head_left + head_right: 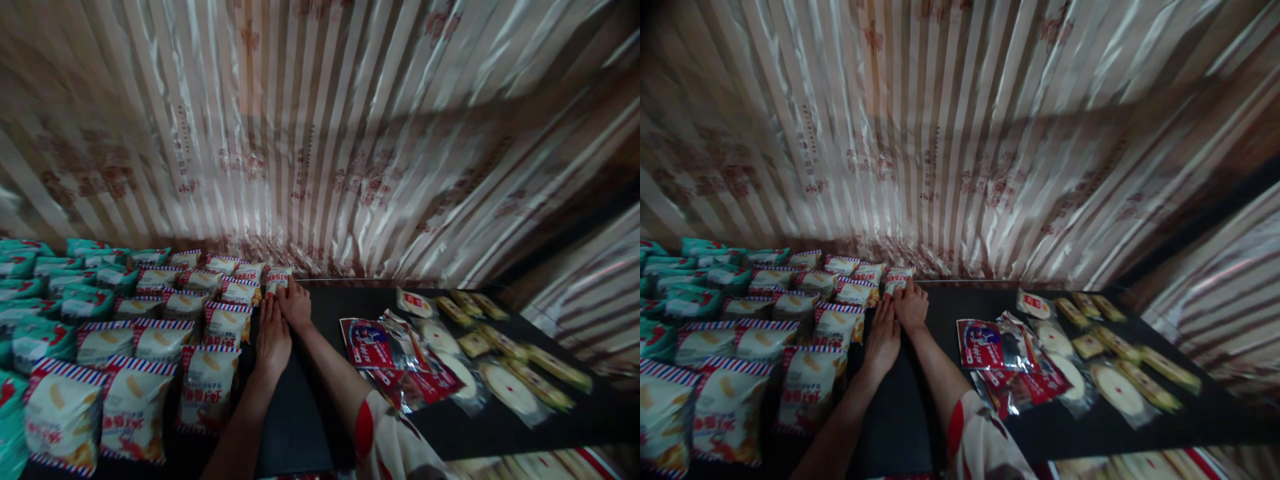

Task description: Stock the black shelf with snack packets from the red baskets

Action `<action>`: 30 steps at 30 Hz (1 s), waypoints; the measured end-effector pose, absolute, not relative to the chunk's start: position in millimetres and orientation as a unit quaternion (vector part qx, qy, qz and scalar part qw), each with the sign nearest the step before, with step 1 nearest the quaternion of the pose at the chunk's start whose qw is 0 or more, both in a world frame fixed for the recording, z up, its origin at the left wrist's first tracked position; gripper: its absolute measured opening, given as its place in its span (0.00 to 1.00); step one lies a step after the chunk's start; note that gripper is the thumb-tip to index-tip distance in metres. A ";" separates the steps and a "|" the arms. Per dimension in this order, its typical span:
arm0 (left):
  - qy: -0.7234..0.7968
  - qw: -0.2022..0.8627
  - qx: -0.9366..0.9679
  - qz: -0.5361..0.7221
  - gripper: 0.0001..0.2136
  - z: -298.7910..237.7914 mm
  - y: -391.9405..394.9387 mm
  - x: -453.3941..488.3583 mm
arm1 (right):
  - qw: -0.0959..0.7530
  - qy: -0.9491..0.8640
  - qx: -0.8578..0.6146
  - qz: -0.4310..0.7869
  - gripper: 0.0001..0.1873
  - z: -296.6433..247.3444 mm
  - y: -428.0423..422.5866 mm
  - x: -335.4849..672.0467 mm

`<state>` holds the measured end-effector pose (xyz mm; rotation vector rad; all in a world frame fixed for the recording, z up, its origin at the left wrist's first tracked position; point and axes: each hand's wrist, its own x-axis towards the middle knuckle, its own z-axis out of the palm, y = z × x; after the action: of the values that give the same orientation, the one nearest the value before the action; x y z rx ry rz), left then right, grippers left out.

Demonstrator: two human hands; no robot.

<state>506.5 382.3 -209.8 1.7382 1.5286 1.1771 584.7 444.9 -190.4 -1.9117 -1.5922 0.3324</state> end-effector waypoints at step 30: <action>0.416 0.278 0.802 0.326 0.17 -205.7 157.5 535.5 | 0.456 -0.542 -0.671 0.219 0.15 -192.4 143.1 669.8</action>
<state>535.5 157.5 -205.7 2.1525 1.1154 0.8755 669.8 143.1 -192.4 -1.6547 -1.3377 0.5403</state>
